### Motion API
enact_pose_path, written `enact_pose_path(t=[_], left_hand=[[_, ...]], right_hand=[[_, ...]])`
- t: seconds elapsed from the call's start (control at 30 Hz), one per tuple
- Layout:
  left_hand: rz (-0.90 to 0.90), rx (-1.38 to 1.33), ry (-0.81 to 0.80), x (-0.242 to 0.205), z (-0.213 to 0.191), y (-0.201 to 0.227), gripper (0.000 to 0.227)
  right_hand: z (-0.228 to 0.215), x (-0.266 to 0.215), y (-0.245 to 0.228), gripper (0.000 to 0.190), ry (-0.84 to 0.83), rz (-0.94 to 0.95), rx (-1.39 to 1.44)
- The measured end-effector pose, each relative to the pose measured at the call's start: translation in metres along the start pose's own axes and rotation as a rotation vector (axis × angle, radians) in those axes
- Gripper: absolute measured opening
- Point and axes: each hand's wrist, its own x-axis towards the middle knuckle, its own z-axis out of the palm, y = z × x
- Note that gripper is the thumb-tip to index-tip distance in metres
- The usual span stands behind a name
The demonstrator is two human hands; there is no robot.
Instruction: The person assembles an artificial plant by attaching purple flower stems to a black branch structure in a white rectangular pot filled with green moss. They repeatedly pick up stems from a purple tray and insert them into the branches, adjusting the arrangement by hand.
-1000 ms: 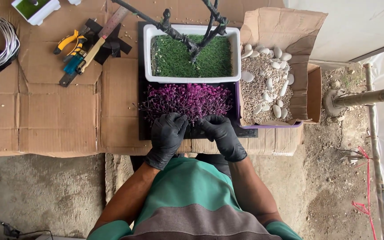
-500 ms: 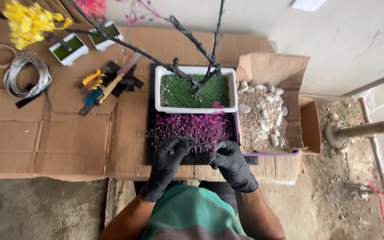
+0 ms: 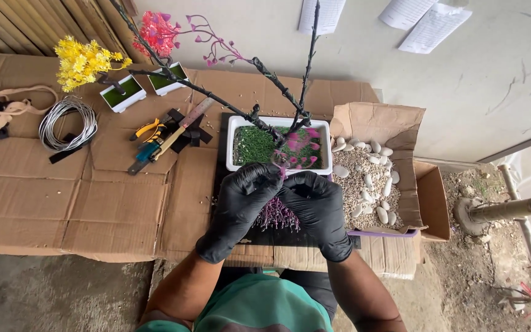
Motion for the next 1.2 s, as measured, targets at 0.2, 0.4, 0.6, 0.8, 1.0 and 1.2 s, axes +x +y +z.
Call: enact_pose_path(t=[0.2,0.4,0.6,0.8,1.0,1.2], left_hand=[[-0.058,-0.058,-0.038,0.004,-0.009,0.014,0.032],[-0.087,-0.172,-0.030,0.004,-0.005,-0.018,0.032],[-0.081,-0.117,0.122,0.001,0.004,-0.003,0.022],[-0.072,-0.100,0.180,0.009,0.000,-0.010,0.025],[-0.077,-0.125,0.187,0.010,0.014,0.015,0.029],[0.022,-0.130,0.105,0.024,0.009,0.015,0.032]], right_hand=[[0.005,-0.007,-0.019,0.018,0.055,0.099,0.048],[0.015,-0.006,-0.043,0.015,-0.002,0.152,0.043],[0.015,-0.009,-0.016,0.018,-0.034,0.145,-0.011],[0.011,-0.013,-0.027,0.015,0.003,-0.036,-0.020],[0.011,-0.010,-0.035,0.013,-0.009,-0.077,0.023],[0.010,-0.007,-0.052,0.013,0.004,-0.034,-0.010]])
